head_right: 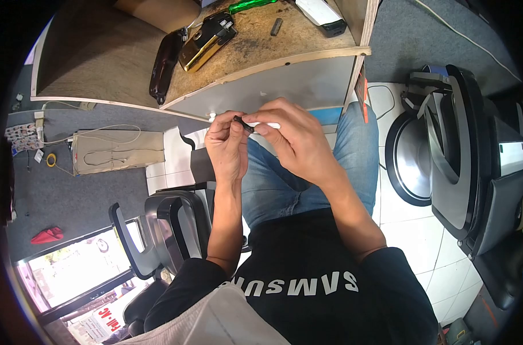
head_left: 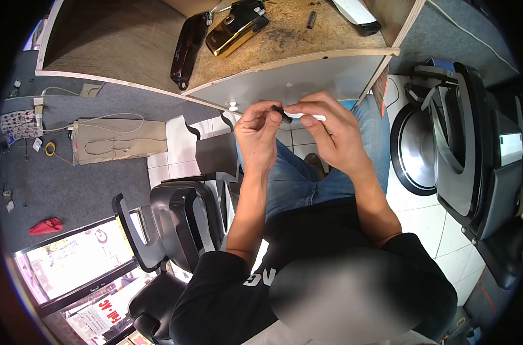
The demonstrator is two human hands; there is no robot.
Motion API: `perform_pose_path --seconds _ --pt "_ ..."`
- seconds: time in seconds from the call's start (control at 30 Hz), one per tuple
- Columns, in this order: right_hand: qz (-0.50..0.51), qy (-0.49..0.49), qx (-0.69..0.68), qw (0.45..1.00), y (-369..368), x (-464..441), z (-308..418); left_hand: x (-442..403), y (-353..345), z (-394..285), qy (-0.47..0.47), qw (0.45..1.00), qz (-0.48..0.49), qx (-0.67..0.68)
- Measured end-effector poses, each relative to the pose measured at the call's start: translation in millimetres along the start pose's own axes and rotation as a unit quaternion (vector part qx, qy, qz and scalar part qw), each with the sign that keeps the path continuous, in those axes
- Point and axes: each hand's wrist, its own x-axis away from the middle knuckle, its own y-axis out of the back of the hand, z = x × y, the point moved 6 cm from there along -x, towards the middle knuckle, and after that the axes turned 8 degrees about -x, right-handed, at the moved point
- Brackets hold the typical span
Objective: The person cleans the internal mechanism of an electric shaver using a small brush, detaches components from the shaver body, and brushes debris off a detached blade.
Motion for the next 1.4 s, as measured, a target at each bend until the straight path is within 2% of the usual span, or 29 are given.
perform_pose_path --seconds 0.13,0.23,0.33,0.43,0.53,0.63,0.73,0.83,0.93,1.03,1.13,1.23,1.33,1.4 --pt "-0.033 0.004 0.012 0.999 2.9 0.0 2.6 1.3 -3.0 -1.4 0.018 1.000 -0.012 0.013" --pt "0.011 0.013 0.055 0.998 0.3 -1.0 5.2 1.7 -3.3 -1.7 0.019 1.000 -0.016 0.015" --pt "-0.031 0.020 0.068 0.997 1.1 1.2 3.0 1.2 -3.5 -1.5 0.017 1.000 -0.017 0.010" --pt "-0.022 0.034 0.035 0.999 2.5 -0.4 3.5 1.3 -6.0 -4.1 0.014 1.000 -0.021 0.016" --pt "-0.008 0.020 0.076 0.997 -0.6 0.2 1.9 0.9 -7.9 -6.9 0.012 0.999 -0.024 0.021" --pt "-0.064 0.021 0.064 0.996 3.3 1.4 -3.4 -0.1 -8.6 -6.9 0.019 0.999 -0.019 0.027" --pt "-0.017 0.013 0.015 1.000 1.3 -0.7 1.1 0.1 -4.9 -5.3 0.018 0.999 -0.018 0.021" --pt "-0.026 0.005 0.083 0.996 0.3 0.0 -3.1 -1.0 -6.9 -5.6 0.013 0.999 -0.019 0.022" --pt "-0.063 -0.001 0.016 0.998 3.5 -0.2 -7.0 -1.8 -5.1 -3.6 0.014 1.000 -0.017 0.016" --pt "0.000 0.009 0.031 0.999 -2.0 -1.5 -1.6 -2.8 -1.9 -3.3 0.010 1.000 -0.012 0.008" --pt "-0.032 -0.011 0.072 0.997 -0.6 -1.0 -2.3 -4.1 -1.3 -2.7 0.002 1.000 -0.007 0.004" --pt "-0.049 -0.005 0.011 0.999 2.7 -0.9 -3.0 -2.9 -5.4 -6.0 0.014 1.000 -0.024 0.013" --pt "-0.012 -0.035 0.057 0.998 -0.6 -0.4 -4.6 -2.8 -3.1 -4.0 0.007 1.000 -0.018 0.006" --pt "-0.053 -0.034 0.038 0.997 1.8 0.5 -8.2 -3.6 3.6 2.2 0.000 1.000 -0.005 -0.009"
